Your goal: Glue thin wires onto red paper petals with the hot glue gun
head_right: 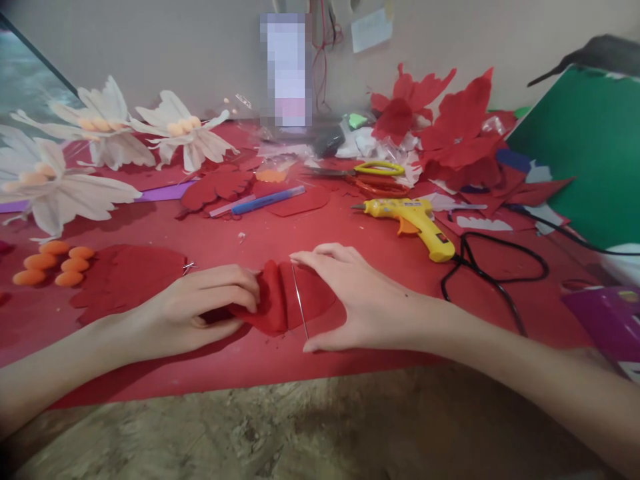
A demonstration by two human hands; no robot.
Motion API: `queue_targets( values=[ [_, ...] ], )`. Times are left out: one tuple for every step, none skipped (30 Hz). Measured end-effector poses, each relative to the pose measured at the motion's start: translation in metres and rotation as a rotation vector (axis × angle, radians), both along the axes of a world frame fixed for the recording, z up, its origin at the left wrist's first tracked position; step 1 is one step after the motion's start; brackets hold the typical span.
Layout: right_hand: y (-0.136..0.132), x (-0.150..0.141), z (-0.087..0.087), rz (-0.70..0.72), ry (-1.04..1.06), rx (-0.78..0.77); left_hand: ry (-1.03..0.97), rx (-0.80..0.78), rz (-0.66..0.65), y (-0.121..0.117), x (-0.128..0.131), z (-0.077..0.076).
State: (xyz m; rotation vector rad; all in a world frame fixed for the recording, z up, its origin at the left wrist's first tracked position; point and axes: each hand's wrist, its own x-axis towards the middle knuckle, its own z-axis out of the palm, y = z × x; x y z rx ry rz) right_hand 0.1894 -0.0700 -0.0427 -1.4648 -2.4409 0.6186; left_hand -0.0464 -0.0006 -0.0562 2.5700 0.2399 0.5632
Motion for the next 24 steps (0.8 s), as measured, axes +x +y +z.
queue_targets(
  values=[
    [0.001, 0.0, -0.001, 0.0, -0.001, -0.01, -0.007, 0.005, -0.004, 0.0, 0.0, -0.001],
    [0.001, -0.001, -0.002, 0.0, -0.002, -0.019, -0.012, 0.01, -0.006, 0.001, 0.0, -0.001],
    [0.002, -0.001, -0.004, 0.0, -0.005, -0.03, -0.015, 0.015, -0.007, 0.001, 0.0, -0.002],
    [0.003, -0.001, -0.005, 0.0, -0.007, -0.039, -0.018, 0.019, -0.008, 0.001, 0.0, -0.002],
    [0.004, 0.0, -0.006, -0.001, -0.009, -0.044, -0.021, 0.024, -0.009, 0.002, 0.0, -0.002],
    [0.004, 0.0, -0.007, -0.003, -0.011, -0.044, -0.024, 0.028, -0.01, 0.002, 0.0, -0.002],
    [0.004, 0.0, -0.008, -0.002, -0.014, -0.038, -0.025, 0.032, -0.011, 0.002, 0.0, -0.002],
    [0.004, -0.001, -0.008, 0.0, -0.019, -0.025, -0.025, 0.034, -0.013, 0.002, 0.0, -0.002],
    [0.004, -0.001, -0.008, 0.005, -0.027, -0.009, -0.022, 0.034, -0.013, 0.001, 0.0, -0.001],
    [0.004, -0.001, -0.008, 0.014, -0.035, 0.012, -0.019, 0.032, -0.01, 0.001, 0.0, -0.001],
    [0.004, -0.002, -0.008, 0.026, -0.044, 0.032, -0.013, 0.028, -0.007, 0.001, 0.0, -0.001],
    [0.004, -0.002, -0.007, 0.038, -0.052, 0.052, -0.009, 0.024, -0.004, 0.001, 0.0, -0.001],
    [0.004, -0.003, -0.007, 0.047, -0.059, 0.069, -0.004, 0.02, -0.001, 0.001, 0.0, -0.002],
    [0.003, -0.003, -0.006, 0.053, -0.068, 0.08, -0.005, 0.019, 0.003, 0.001, 0.0, -0.003],
    [0.003, -0.004, -0.006, 0.057, -0.076, 0.088, -0.011, 0.019, 0.005, 0.001, 0.0, -0.003],
    [0.003, -0.004, -0.006, 0.06, -0.081, 0.097, -0.019, 0.02, 0.006, 0.002, -0.001, -0.004],
    [0.003, -0.005, -0.006, 0.063, -0.086, 0.106, -0.028, 0.022, 0.005, 0.002, -0.001, -0.005],
    [0.003, -0.005, -0.007, 0.07, -0.089, 0.114, -0.03, 0.023, 0.003, 0.002, -0.001, -0.005],
    [0.002, -0.006, -0.007, 0.079, -0.093, 0.123, -0.026, 0.024, 0.002, 0.002, -0.001, -0.006],
    [0.002, -0.006, -0.008, 0.089, -0.097, 0.135, -0.017, 0.025, 0.002, 0.002, 0.0, -0.006],
    [0.002, -0.006, -0.009, 0.1, -0.1, 0.149, -0.011, 0.03, 0.001, 0.002, 0.0, -0.005],
    [0.002, -0.006, -0.01, 0.111, -0.103, 0.164, -0.009, 0.035, 0.003, 0.002, 0.0, -0.005],
    [0.002, -0.006, -0.011, 0.12, -0.104, 0.183, -0.008, 0.038, 0.006, 0.002, 0.0, -0.005],
    [0.002, -0.006, -0.012, 0.127, -0.102, 0.205, -0.007, 0.04, 0.008, 0.002, 0.0, -0.004]
  ],
)
